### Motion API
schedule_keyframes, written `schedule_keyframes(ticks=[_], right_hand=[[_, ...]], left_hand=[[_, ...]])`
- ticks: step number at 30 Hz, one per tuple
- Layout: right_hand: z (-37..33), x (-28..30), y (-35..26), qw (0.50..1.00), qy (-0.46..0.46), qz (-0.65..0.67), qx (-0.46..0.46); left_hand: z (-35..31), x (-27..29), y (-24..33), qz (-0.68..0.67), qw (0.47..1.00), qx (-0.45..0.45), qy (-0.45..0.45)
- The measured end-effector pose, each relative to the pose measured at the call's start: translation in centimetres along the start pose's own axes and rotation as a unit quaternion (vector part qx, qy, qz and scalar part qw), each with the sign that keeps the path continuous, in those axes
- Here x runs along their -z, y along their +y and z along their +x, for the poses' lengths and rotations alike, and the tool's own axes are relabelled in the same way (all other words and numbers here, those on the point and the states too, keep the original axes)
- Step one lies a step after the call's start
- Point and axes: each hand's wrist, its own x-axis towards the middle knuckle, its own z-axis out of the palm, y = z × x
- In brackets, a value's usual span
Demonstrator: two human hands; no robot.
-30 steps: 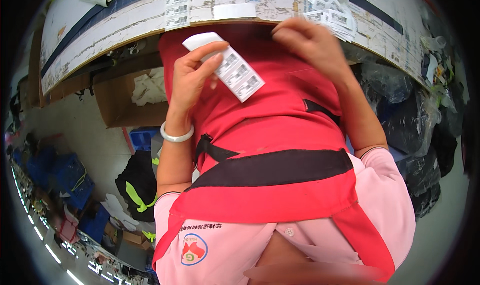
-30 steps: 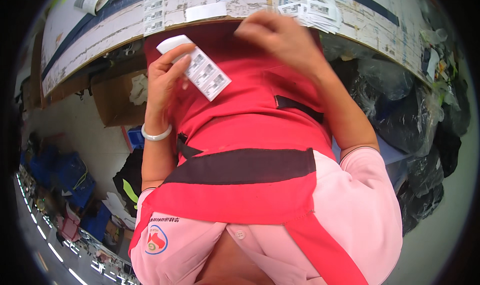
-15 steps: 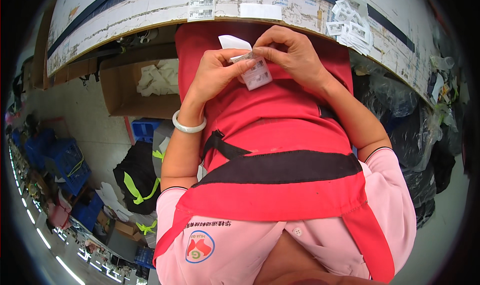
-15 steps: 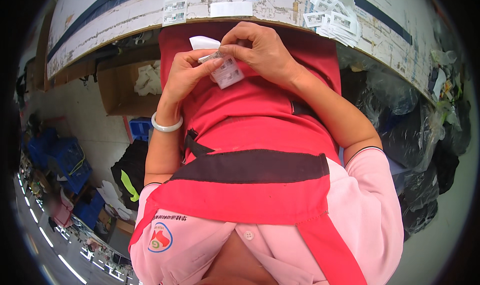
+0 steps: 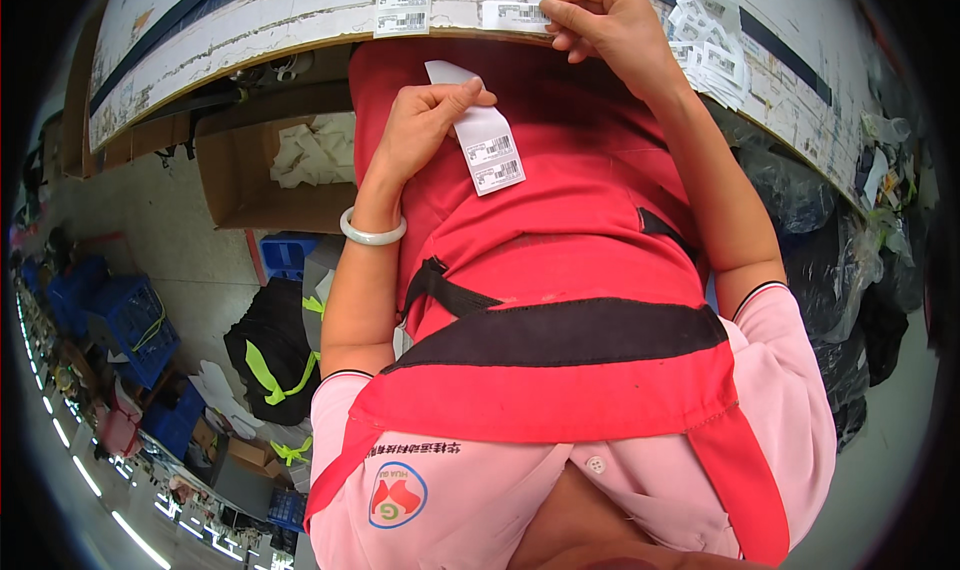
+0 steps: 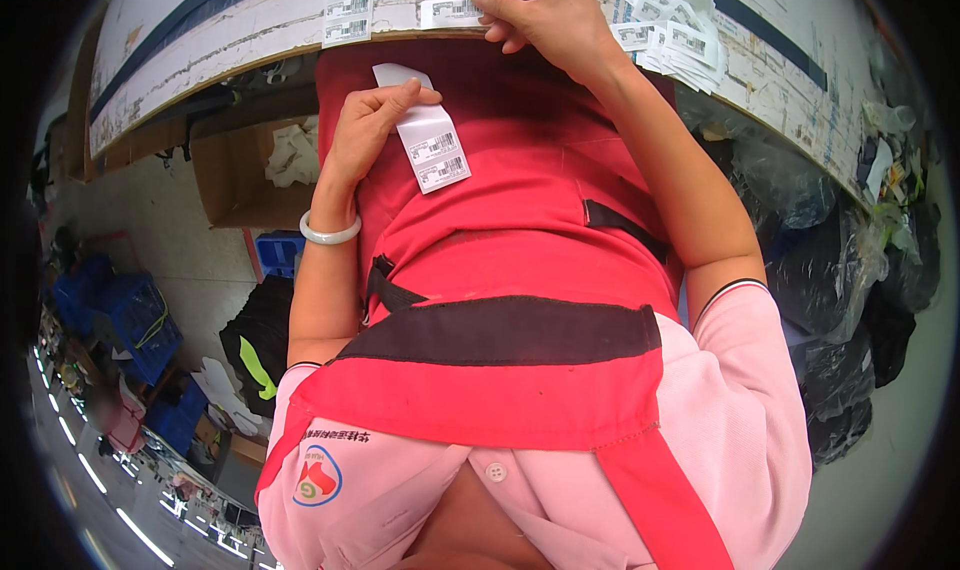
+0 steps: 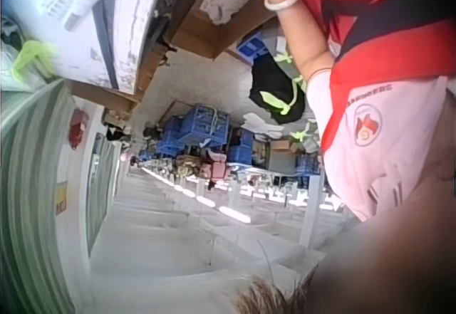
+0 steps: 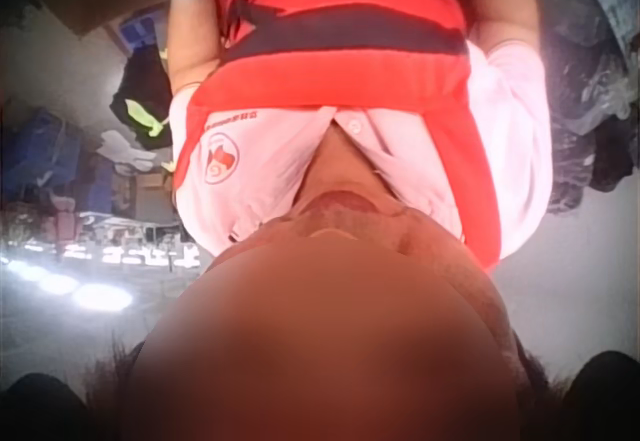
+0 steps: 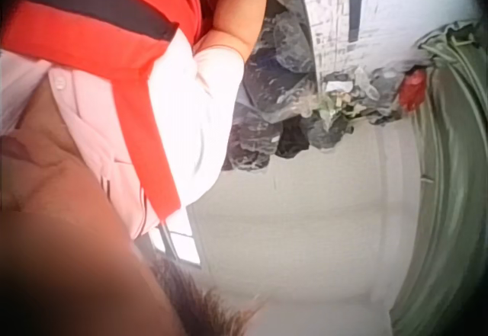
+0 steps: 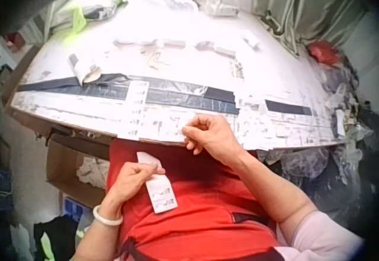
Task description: The recorder is sorting and counting clothing or product labels at a manufacturing workstation.
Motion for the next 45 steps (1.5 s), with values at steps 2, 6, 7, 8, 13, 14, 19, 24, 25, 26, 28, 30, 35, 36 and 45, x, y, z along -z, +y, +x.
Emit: schedule_keyframes(ticks=[2,6,7,8,13,14,19,24,25,26,28,30,35,36,45], right_hand=[[0.6,0.3,1.0,0.987,-0.050,0.086,0.125],[0.4,-0.4,-0.8,0.999,0.007,0.033,-0.034],[0.3,-0.4,-0.8,0.999,0.008,0.033,-0.034],[0.3,-0.4,-0.9,0.999,0.009,0.027,-0.035],[-0.1,-0.6,-1.4,0.999,0.017,-0.001,-0.031],[-0.1,-0.6,-1.6,0.999,0.021,-0.011,-0.030],[-0.3,-1.0,-1.7,0.999,0.031,-0.033,-0.026],[-0.4,-1.1,-1.8,0.998,0.036,-0.049,-0.018],[-0.5,-1.2,-1.8,0.998,0.036,-0.049,-0.018],[-0.5,-1.2,-1.9,0.997,0.040,-0.060,-0.016],[-0.5,-1.3,-2.0,0.996,0.043,-0.071,-0.014],[-0.5,-1.4,-2.1,0.994,0.051,-0.095,0.002],[-0.2,-1.8,-1.5,0.990,0.054,-0.129,0.033],[-0.2,-1.8,-1.5,0.986,0.052,-0.150,0.047],[-2.5,1.2,-0.1,0.996,0.029,-0.025,0.079]], left_hand=[[0.1,-0.1,0.1,-0.004,1.000,0.003,-0.002],[0.1,0.0,-0.2,0.004,1.000,0.003,0.008],[0.1,0.0,-0.2,0.009,1.000,-0.001,0.011],[0.1,0.0,-0.2,0.010,1.000,-0.001,0.010],[0.1,-0.1,-0.1,0.010,1.000,0.005,0.006],[0.1,0.0,-0.1,0.011,1.000,0.005,0.006],[0.0,0.2,-0.1,0.021,1.000,0.016,-0.008],[0.0,0.2,-0.1,0.020,1.000,0.018,-0.006],[0.0,0.2,-0.1,0.019,1.000,0.014,-0.006],[0.0,0.2,-0.1,0.019,1.000,0.014,-0.007],[0.0,0.3,-0.1,0.012,1.000,0.015,-0.009],[0.0,0.3,0.0,0.012,1.000,0.016,-0.010],[0.0,0.2,0.1,0.015,1.000,0.011,-0.008],[0.1,0.2,0.0,0.017,1.000,0.015,-0.006],[0.1,0.1,-0.5,-0.030,1.000,0.002,0.001]])
